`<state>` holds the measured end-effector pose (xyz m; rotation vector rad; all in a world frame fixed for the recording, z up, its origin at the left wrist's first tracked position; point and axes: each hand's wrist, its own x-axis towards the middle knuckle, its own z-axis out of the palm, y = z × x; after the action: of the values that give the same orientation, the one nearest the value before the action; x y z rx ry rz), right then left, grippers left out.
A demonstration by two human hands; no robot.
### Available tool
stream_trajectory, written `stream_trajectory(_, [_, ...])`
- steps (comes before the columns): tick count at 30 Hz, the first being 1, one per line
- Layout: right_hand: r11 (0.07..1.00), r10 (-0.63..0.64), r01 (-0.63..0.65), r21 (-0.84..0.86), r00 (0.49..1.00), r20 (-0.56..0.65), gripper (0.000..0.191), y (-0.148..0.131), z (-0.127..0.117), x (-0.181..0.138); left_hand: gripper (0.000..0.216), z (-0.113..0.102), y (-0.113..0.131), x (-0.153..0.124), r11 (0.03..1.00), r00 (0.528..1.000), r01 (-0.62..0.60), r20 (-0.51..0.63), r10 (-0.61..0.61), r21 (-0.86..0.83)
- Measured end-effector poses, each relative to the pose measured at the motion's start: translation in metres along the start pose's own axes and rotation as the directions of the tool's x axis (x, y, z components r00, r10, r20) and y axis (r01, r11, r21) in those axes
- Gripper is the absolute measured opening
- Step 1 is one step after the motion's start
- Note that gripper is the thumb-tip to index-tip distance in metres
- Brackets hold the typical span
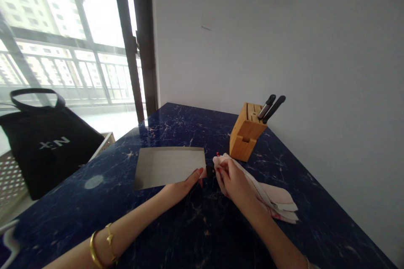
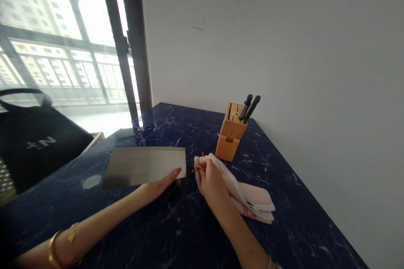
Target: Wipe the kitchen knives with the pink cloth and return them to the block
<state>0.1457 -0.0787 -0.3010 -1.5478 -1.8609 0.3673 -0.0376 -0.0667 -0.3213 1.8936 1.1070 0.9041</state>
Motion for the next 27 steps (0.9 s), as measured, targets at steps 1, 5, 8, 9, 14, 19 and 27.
stream_trajectory(1, [1.000,0.013,-0.013,-0.001,1.000,0.013,0.007,0.000,-0.001,0.000,0.046,0.000,0.000,0.000,1.000,1.000,0.008,0.001,-0.008,-0.002])
stream_trajectory(5, [0.994,-0.089,0.088,0.063,0.996,-0.002,0.006,-0.001,0.006,-0.002,0.041,0.002,-0.003,0.001,0.999,0.998,-0.046,-0.032,0.045,-0.011])
stream_trajectory(8, [0.992,-0.100,0.102,0.068,0.995,-0.028,0.006,0.000,0.011,-0.001,0.039,0.002,-0.004,0.002,0.997,0.997,-0.071,-0.044,0.071,-0.012])
stream_trajectory(9, [0.993,-0.099,0.101,0.060,0.995,-0.034,0.006,0.000,0.010,0.000,0.040,0.002,-0.004,0.002,0.998,0.997,-0.064,-0.040,0.064,-0.014])
stream_trajectory(14, [0.999,-0.031,0.032,0.011,0.999,-0.023,0.005,0.000,-0.002,0.002,0.043,0.001,-0.004,0.001,1.000,1.000,-0.017,-0.001,0.017,0.002])
stream_trajectory(19, [0.990,-0.114,0.116,0.079,0.993,-0.025,0.007,-0.004,0.005,-0.003,0.041,0.002,-0.008,0.004,0.997,0.997,-0.081,-0.007,0.081,0.018])
stream_trajectory(27, [0.995,-0.100,0.101,0.010,0.994,-0.054,0.004,0.002,0.003,-0.001,0.043,0.002,-0.004,0.001,0.999,0.999,-0.050,-0.002,0.050,0.007])
